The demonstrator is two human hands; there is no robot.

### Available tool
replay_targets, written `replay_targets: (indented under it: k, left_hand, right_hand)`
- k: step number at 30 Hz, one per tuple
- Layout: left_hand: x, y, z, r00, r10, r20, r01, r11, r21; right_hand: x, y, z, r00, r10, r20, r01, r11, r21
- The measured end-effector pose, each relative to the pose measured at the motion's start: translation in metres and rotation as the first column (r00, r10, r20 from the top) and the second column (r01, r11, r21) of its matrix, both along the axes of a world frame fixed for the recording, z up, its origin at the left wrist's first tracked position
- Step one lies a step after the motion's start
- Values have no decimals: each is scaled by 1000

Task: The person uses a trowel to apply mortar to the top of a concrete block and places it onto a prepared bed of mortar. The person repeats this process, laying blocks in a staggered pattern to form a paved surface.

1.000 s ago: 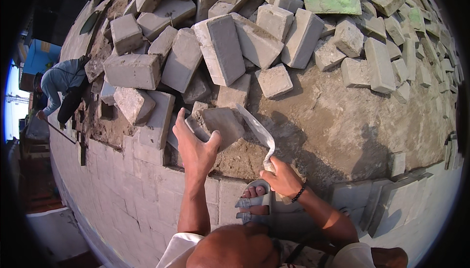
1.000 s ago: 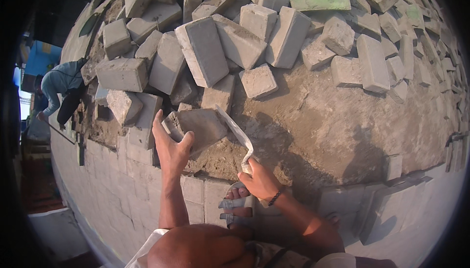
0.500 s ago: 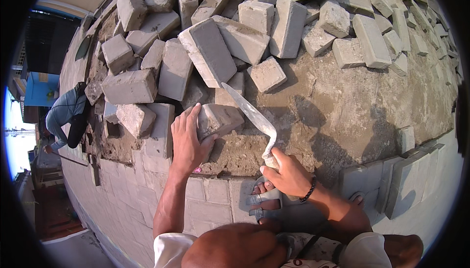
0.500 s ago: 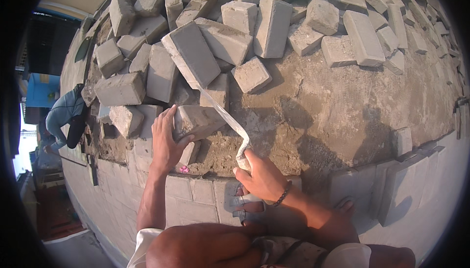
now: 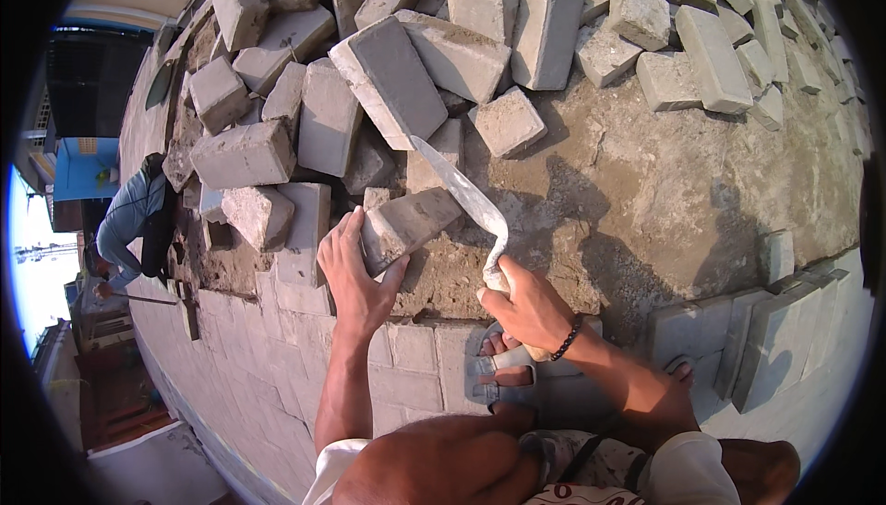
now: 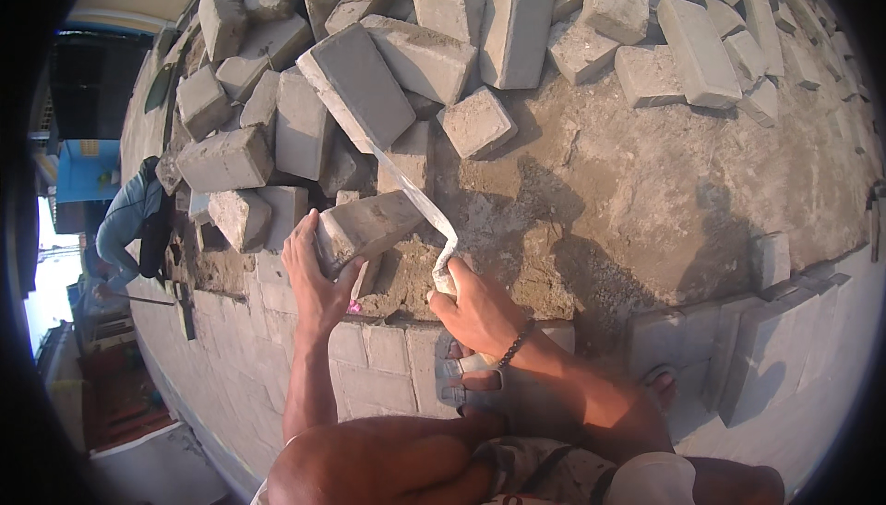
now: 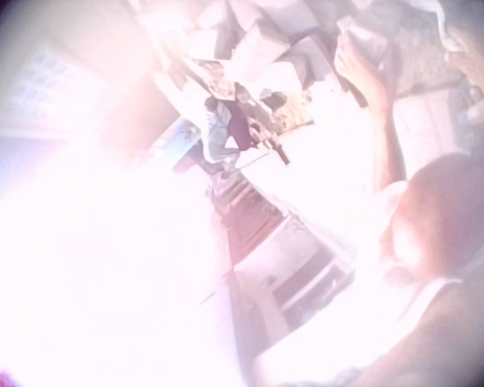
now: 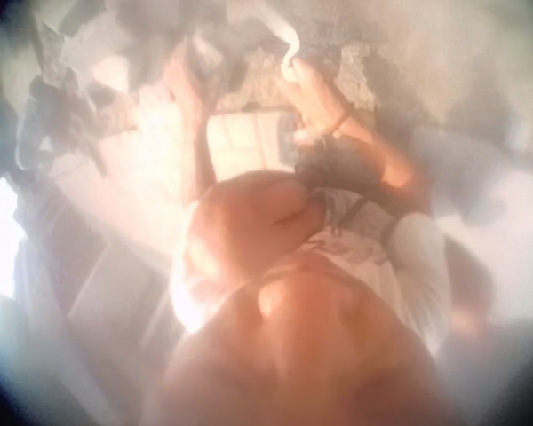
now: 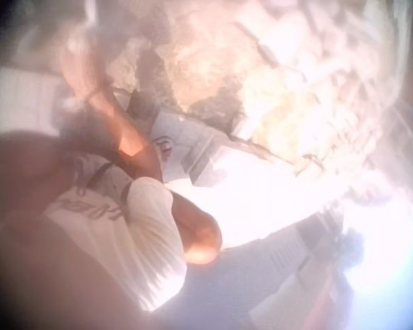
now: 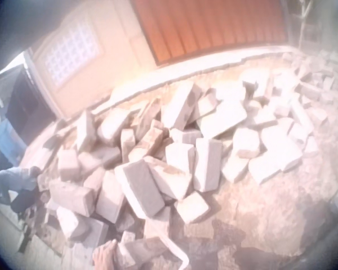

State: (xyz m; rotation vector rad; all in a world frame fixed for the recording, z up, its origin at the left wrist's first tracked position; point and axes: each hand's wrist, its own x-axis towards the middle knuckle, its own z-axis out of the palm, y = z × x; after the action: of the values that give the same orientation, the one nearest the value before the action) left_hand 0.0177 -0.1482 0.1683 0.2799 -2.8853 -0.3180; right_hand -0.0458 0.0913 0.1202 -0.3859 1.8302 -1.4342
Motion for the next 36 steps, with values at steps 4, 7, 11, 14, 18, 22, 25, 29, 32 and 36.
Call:
replay_targets:
  k: [4, 7, 11, 14, 18, 22, 25, 29, 32, 36]
  left_hand:
    - [-6, 3, 0, 998, 15, -64, -11, 998, 68]
    - [-8, 9, 0, 997, 52, -61, -44, 992, 116]
    - [2, 8, -3, 996, 61, -70, -53, 994, 99]
    - [3, 11, -2, 995, 59, -80, -53, 995, 79]
    - [7, 8, -7, 991, 89, -103, -77, 990, 115]
    - [5, 10, -5, 994, 68, -81, -59, 992, 108]
    - [5, 9, -8, 992, 87, -96, -74, 989, 130]
    - [6, 9, -5, 990, 102, -95, -88, 987, 136]
    - [7, 10, -9, 992, 98, -84, -86, 986, 139]
    - [5, 5, -6, 995, 58, -80, -48, 992, 120]
  right_hand:
    - [21, -4, 33, 990, 118, -72, -124, 989, -81]
    - [13, -17, -21, 998, 46, -49, -46, 999, 3]
    - [-19, -14, -16, 983, 106, 147, -111, 993, 30]
    - [-3, -19, -1, 997, 74, 4, -73, 993, -92]
    - [-4, -31, -5, 995, 96, 32, -91, 986, -138]
    - [0, -29, 3, 991, 109, -84, -115, 991, -70]
    - [-3, -33, -2, 986, 104, 132, -96, 993, -68]
    - [-3, -32, 6, 997, 81, -5, -81, 993, -90]
    - [8, -34, 7, 993, 86, 79, -79, 993, -88]
    - [-10, -33, -24, 997, 48, 66, -48, 999, 5]
